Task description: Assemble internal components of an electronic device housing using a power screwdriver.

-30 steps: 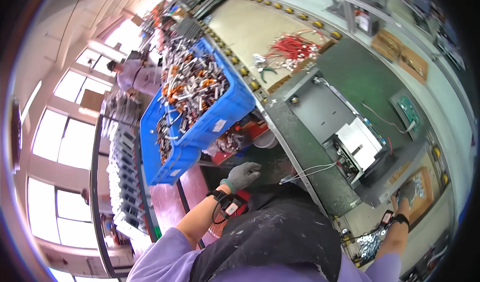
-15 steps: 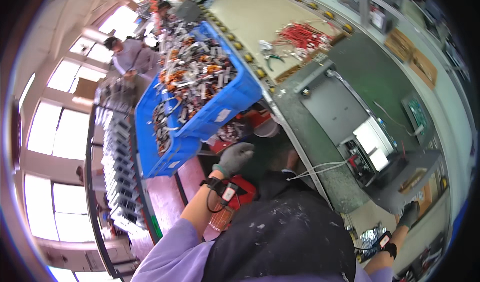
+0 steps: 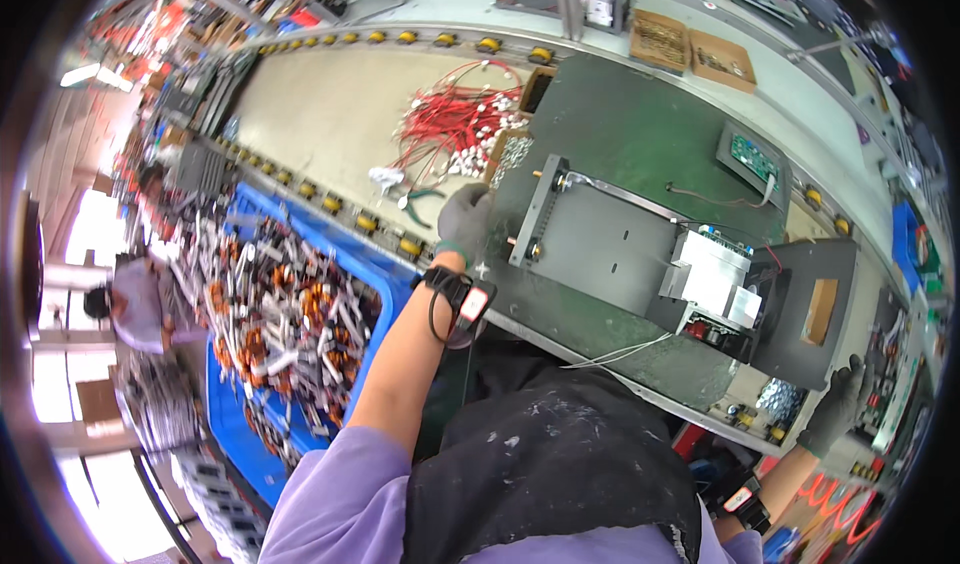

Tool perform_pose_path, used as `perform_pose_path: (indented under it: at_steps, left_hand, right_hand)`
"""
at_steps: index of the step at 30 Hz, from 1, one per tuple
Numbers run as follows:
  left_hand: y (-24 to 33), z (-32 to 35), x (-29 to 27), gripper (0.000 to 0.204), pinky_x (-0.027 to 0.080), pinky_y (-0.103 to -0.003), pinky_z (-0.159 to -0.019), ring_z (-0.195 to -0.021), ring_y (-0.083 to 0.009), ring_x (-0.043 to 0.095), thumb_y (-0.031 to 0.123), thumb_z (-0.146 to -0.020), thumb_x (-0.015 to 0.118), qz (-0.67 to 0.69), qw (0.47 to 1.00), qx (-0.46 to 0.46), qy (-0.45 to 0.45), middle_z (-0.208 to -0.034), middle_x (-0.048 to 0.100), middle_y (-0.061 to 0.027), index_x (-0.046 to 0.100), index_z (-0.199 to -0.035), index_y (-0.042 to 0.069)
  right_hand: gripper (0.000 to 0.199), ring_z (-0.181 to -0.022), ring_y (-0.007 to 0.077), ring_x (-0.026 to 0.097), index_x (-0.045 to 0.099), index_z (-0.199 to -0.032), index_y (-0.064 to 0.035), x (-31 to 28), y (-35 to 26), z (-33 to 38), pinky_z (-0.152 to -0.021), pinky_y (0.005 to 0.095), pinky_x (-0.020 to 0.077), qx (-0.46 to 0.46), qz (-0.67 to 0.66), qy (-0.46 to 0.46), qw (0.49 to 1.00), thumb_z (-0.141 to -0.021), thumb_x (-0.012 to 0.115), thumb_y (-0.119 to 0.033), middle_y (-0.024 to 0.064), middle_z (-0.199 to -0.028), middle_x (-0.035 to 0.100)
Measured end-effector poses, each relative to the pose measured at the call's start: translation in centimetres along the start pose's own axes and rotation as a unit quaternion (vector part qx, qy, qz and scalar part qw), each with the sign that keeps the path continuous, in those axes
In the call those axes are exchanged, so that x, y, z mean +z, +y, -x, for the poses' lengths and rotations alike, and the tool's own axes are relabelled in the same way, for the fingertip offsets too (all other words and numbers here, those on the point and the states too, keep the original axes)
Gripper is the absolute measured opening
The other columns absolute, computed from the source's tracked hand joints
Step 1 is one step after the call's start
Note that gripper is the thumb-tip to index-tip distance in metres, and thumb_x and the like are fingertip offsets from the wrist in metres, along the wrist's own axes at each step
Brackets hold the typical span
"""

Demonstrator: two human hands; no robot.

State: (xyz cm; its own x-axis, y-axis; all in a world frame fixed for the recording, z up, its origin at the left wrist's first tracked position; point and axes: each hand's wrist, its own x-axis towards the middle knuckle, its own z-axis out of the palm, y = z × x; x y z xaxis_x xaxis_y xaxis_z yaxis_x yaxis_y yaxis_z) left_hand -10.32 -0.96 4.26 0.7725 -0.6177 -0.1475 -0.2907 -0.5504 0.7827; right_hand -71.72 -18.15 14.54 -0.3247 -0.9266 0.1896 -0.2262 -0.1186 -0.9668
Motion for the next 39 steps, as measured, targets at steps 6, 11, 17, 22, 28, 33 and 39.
perform_pose_path:
  at_steps: [6,11,17,22,28,33,39]
  left_hand:
    - [-1.6,-12.1,2.7,0.019,0.047,-0.045,-0.081,-0.094,-0.0339,0.058,0.025,-0.078,0.063,-0.307,0.945,0.108,0.006,-0.099,0.058,-0.0152,0.071,-0.095,0.019]
    - [-5.3,-16.7,4.5,0.028,0.039,-0.046,-0.089,-0.106,-0.0334,0.049,0.013,-0.075,0.058,-0.464,0.840,0.275,-0.063,-0.110,0.056,-0.0137,0.066,-0.102,0.009]
    - [-0.5,-18.6,1.3,0.018,0.046,-0.044,-0.077,-0.077,-0.0305,0.059,0.011,-0.074,0.063,-0.158,0.946,0.257,-0.120,-0.087,0.059,-0.0158,0.065,-0.090,0.002]
    - [9.3,-14.2,-1.5,0.021,0.046,-0.033,-0.077,-0.085,-0.0223,0.058,0.006,-0.079,0.060,0.001,0.928,0.371,-0.019,-0.095,0.059,-0.0106,0.068,-0.095,-0.004]
    - [18.9,0.2,-2.7,0.019,0.049,-0.035,-0.077,-0.086,-0.0273,0.061,-0.001,-0.082,0.066,0.078,0.834,0.503,-0.213,-0.096,0.064,-0.0129,0.067,-0.101,-0.001]
    - [21.0,6.1,-2.2,0.009,0.044,-0.038,-0.067,-0.075,-0.0290,0.054,0.007,-0.078,0.066,0.028,0.846,0.468,-0.255,-0.078,0.056,-0.0124,0.064,-0.084,0.000]
    - [19.7,6.9,-1.3,0.013,0.046,-0.038,-0.072,-0.082,-0.0267,0.058,0.013,-0.082,0.066,-0.091,0.820,0.522,-0.216,-0.085,0.062,-0.0116,0.067,-0.087,0.001]
  right_hand:
    - [0.037,-0.073,0.0055,0.044,0.050,-0.127,-0.0002,-1.7,-4.5,9.9,-0.067,0.0203,0.0384,0.033,0.020,0.059,0.998,-0.097,0.053,-0.021,0.0035,-0.097,0.058]
    - [0.035,-0.068,0.0031,0.042,0.051,-0.126,-0.0013,0.9,-9.3,16.0,-0.060,0.0185,0.0372,0.080,0.145,0.195,0.967,-0.095,0.054,-0.016,-0.0009,-0.093,0.057]
    - [0.037,-0.090,0.0145,0.059,0.056,-0.120,-0.0030,10.2,-12.5,14.8,-0.084,0.0275,0.0474,0.139,-0.013,0.066,0.988,-0.083,0.058,-0.005,0.0057,-0.097,0.062]
    - [0.045,-0.112,0.0193,0.052,0.048,-0.131,-0.0040,21.7,-13.1,14.0,-0.093,0.0329,0.0444,-0.006,-0.009,-0.336,0.942,-0.089,0.058,-0.013,0.0109,-0.123,0.054]
    - [0.041,-0.095,0.0228,0.059,0.046,-0.129,-0.0070,30.3,-12.7,17.3,-0.083,0.0359,0.0469,-0.091,-0.016,-0.404,0.910,-0.090,0.054,-0.017,0.0122,-0.102,0.060]
    - [0.030,-0.086,0.0236,0.060,0.052,-0.115,-0.0067,29.2,-13.2,18.0,-0.072,0.0370,0.0478,0.045,-0.174,-0.424,0.888,-0.088,0.056,-0.018,0.0093,-0.090,0.060]
    - [0.018,-0.077,0.0328,0.061,0.059,-0.093,-0.0061,25.4,-15.3,17.4,-0.067,0.0402,0.0485,-0.282,0.188,-0.252,0.906,-0.084,0.060,-0.021,0.0117,-0.079,0.061]
